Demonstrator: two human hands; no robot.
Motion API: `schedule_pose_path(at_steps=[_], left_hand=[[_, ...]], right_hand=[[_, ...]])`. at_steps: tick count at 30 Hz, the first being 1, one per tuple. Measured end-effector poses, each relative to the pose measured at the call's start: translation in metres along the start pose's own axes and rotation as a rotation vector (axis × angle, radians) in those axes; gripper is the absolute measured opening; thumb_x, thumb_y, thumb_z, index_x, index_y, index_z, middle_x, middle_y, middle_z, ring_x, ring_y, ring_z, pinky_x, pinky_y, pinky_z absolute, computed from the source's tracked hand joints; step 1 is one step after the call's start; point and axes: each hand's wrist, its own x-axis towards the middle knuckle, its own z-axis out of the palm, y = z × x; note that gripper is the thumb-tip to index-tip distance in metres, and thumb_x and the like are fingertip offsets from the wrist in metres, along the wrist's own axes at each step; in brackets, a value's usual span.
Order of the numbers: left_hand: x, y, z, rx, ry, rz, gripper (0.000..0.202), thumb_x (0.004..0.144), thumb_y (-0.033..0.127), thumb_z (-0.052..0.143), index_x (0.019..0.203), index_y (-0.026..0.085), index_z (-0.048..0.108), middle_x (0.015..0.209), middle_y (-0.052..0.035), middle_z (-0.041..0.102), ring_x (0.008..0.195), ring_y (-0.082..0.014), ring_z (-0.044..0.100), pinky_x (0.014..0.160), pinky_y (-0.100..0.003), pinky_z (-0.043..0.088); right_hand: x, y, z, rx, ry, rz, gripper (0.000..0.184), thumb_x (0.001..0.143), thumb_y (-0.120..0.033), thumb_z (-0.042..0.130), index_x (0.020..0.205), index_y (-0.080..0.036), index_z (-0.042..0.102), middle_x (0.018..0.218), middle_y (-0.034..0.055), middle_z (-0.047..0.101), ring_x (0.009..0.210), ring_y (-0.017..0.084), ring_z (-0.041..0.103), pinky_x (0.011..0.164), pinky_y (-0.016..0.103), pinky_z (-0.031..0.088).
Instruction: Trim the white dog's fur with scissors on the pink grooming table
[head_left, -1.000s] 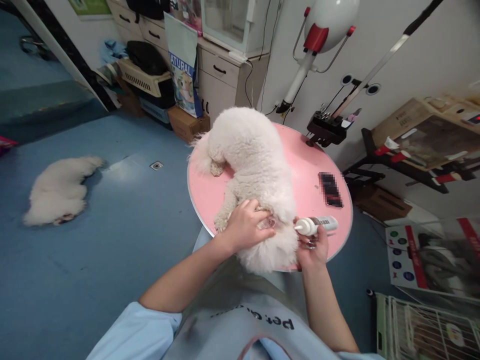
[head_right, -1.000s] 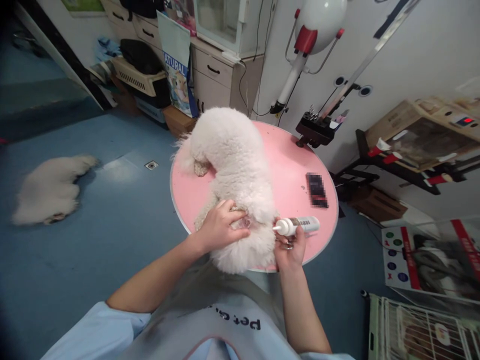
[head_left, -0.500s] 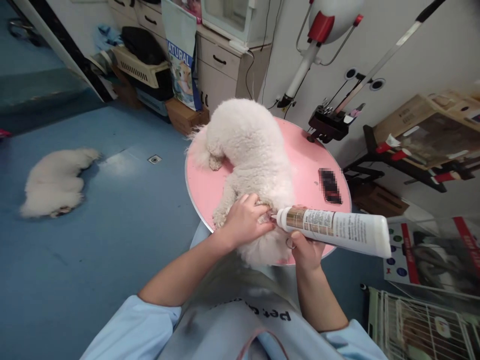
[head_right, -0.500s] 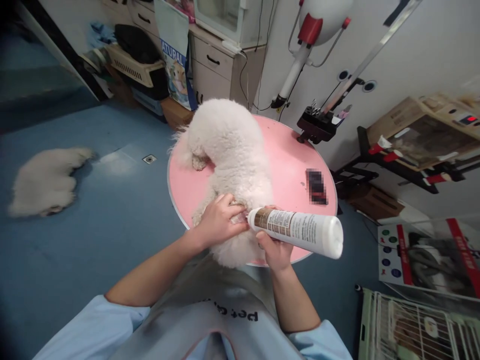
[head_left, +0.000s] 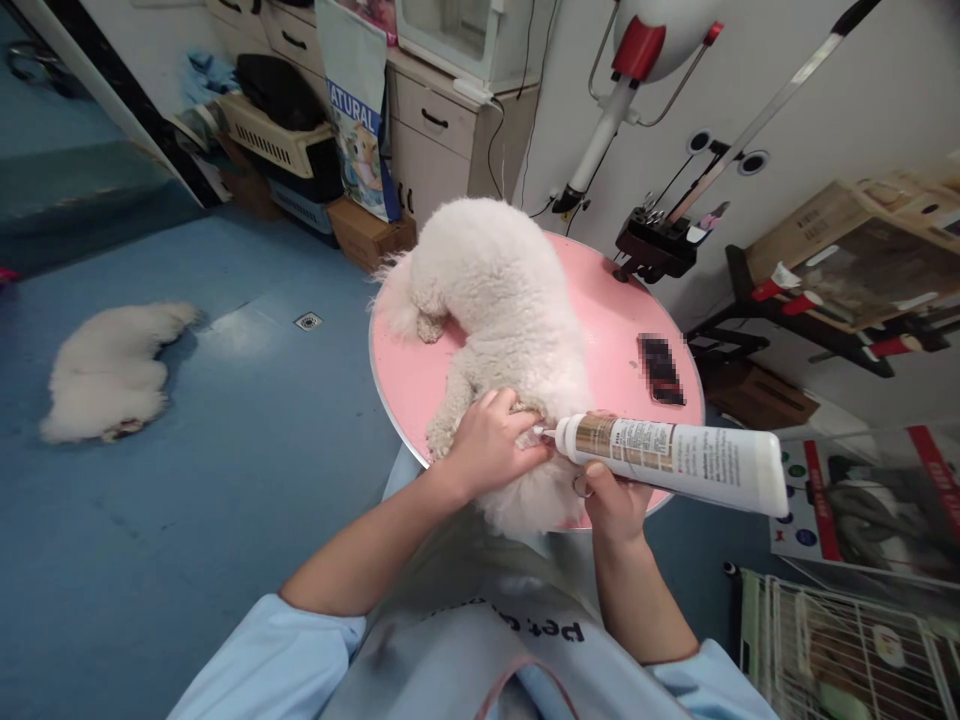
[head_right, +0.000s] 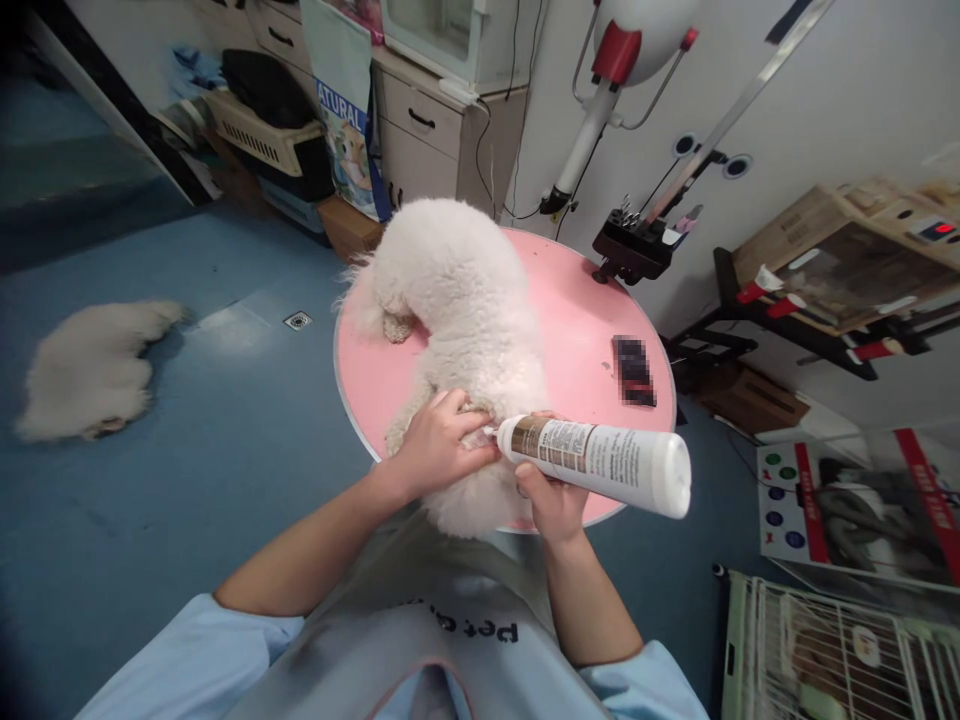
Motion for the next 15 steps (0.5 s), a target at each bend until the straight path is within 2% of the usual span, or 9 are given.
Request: schedule_pose_path(at_steps=[3,5,7,10,13,15], left_hand=[[0.0,-0.002,-0.002,-0.039,0.006,-0.009,0.028,0.072,0.046,0.06,0.085,0.022,0.068,0.082,-0.0041,0.048,0.081,-0.0184,0.046,0.071,-0.03,0.04],[-0.001,-0.005,-0.003,-0.103,0.001,-0.025,0.026,0.079,0.044,0.053,0.082,0.023,0.068,0.08,-0.0037,0.048,0.08,-0.0172,0.047,0.07,-0.029,0.041],[-0.001,-0.008,-0.002,-0.178,0.001,-0.061,0.025,0.083,0.033,0.046,0.079,0.023,0.069,0.078,-0.0029,0.048,0.078,-0.0155,0.048,0.068,-0.028,0.041],[-0.002,-0.01,0.0,-0.247,0.017,-0.088,0.021,0.076,0.02,0.051,0.084,0.025,0.069,0.081,-0.0021,0.05,0.082,-0.015,0.049,0.072,-0.027,0.042],[-0.003,-0.008,0.003,-0.208,0.023,-0.08,0.02,0.071,0.021,0.055,0.085,0.023,0.07,0.078,-0.0018,0.051,0.08,-0.0157,0.05,0.072,-0.028,0.042],[-0.003,-0.007,0.004,-0.143,0.015,-0.072,0.018,0.073,0.022,0.053,0.08,0.022,0.07,0.073,-0.0021,0.049,0.076,-0.0158,0.049,0.069,-0.028,0.041]], right_hand=[[0.008,0.004,-0.008,0.109,0.166,0.088,0.043,0.066,-0.04,0.065,0.102,-0.02,0.054,0.083,0.003,0.06,0.072,0.017,0.058,0.063,0.031,0.048],[0.018,0.01,-0.022,0.112,0.24,0.227,0.032,0.071,-0.042,0.059,0.093,-0.02,0.055,0.066,-0.0015,0.055,0.053,0.012,0.05,0.05,0.026,0.044],[0.027,0.018,-0.04,-0.001,0.17,0.352,0.03,0.071,-0.041,0.058,0.088,-0.017,0.056,0.061,-0.0016,0.054,0.047,0.011,0.046,0.042,0.023,0.039],[0.034,0.028,-0.065,-0.262,-0.013,0.395,0.036,0.064,-0.037,0.066,0.09,-0.012,0.059,0.072,0.004,0.061,0.059,0.014,0.053,0.045,0.023,0.04],[0.03,0.026,-0.079,-0.416,-0.026,0.392,0.041,0.065,-0.038,0.067,0.097,-0.013,0.059,0.083,0.0051,0.062,0.06,0.013,0.053,0.049,0.023,0.042],[0.023,0.015,-0.083,-0.341,-0.033,0.428,0.035,0.068,-0.039,0.066,0.093,-0.015,0.061,0.079,0.0037,0.061,0.057,0.011,0.051,0.05,0.024,0.042]])
